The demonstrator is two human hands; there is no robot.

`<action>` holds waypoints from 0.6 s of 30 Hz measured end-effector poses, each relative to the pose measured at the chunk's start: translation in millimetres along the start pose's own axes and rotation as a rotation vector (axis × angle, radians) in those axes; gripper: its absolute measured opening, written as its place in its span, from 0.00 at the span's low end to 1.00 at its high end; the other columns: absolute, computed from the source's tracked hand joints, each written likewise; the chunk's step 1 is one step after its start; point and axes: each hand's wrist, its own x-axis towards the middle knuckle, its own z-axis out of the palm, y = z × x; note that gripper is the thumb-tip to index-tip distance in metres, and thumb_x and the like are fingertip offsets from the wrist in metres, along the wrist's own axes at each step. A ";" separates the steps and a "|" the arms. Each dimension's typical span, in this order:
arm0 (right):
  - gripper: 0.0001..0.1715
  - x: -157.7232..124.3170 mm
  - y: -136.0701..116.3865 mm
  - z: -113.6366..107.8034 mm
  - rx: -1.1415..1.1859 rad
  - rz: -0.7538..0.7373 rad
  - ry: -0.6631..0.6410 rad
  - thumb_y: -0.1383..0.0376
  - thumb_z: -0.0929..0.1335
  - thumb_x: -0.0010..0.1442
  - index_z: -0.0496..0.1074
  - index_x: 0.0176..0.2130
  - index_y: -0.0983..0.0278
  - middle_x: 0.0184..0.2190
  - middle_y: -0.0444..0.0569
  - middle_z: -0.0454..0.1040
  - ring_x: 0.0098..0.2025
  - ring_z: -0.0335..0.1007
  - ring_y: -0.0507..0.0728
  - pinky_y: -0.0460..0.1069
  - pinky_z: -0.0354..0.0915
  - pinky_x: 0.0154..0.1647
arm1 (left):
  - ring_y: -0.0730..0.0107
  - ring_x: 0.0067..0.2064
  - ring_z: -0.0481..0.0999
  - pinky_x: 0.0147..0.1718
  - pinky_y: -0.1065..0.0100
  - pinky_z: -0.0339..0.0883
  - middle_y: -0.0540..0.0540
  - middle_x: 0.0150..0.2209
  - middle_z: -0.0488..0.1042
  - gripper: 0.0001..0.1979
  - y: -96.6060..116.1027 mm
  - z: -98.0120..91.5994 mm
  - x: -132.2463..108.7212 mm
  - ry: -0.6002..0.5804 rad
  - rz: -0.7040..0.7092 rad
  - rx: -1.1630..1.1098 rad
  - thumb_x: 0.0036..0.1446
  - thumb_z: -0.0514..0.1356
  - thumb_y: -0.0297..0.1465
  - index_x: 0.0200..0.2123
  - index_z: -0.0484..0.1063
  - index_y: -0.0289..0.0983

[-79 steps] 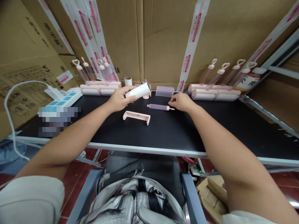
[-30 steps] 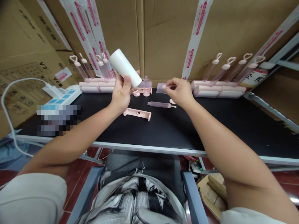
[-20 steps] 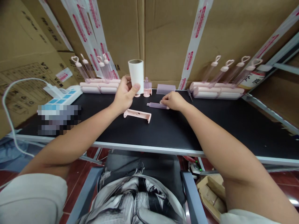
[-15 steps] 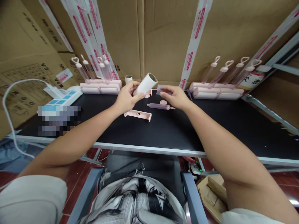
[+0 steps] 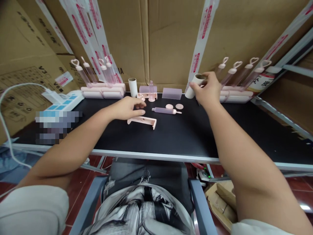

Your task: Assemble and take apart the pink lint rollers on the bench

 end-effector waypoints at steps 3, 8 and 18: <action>0.30 -0.4 9.4 9.4 -0.187 0.138 0.041 0.60 0.79 0.59 0.77 0.59 0.64 0.51 0.62 0.84 0.50 0.79 0.68 0.62 0.71 0.55 | 0.64 0.41 0.84 0.39 0.68 0.69 0.44 0.43 0.88 0.18 -3.5 -9.8 -5.2 -0.208 -0.034 0.030 0.62 0.67 0.43 0.48 0.85 0.37; 0.36 -4.2 5.9 20.0 -0.296 0.130 -0.015 0.56 0.79 0.57 0.76 0.62 0.64 0.53 0.62 0.83 0.54 0.79 0.72 0.66 0.72 0.59 | 0.69 0.34 0.80 0.35 0.69 0.63 0.48 0.35 0.86 0.11 -0.2 -3.3 -3.9 -0.313 -0.011 0.060 0.63 0.66 0.38 0.40 0.87 0.39; 0.09 -2.8 -34.7 -15.9 -0.245 -0.027 0.187 0.60 0.70 0.66 0.80 0.46 0.58 0.49 0.58 0.83 0.54 0.79 0.72 0.69 0.71 0.63 | 0.52 0.43 0.83 0.45 0.56 0.73 0.34 0.39 0.85 0.17 52.3 10.8 88.5 0.120 -0.050 0.401 0.71 0.60 0.37 0.42 0.88 0.35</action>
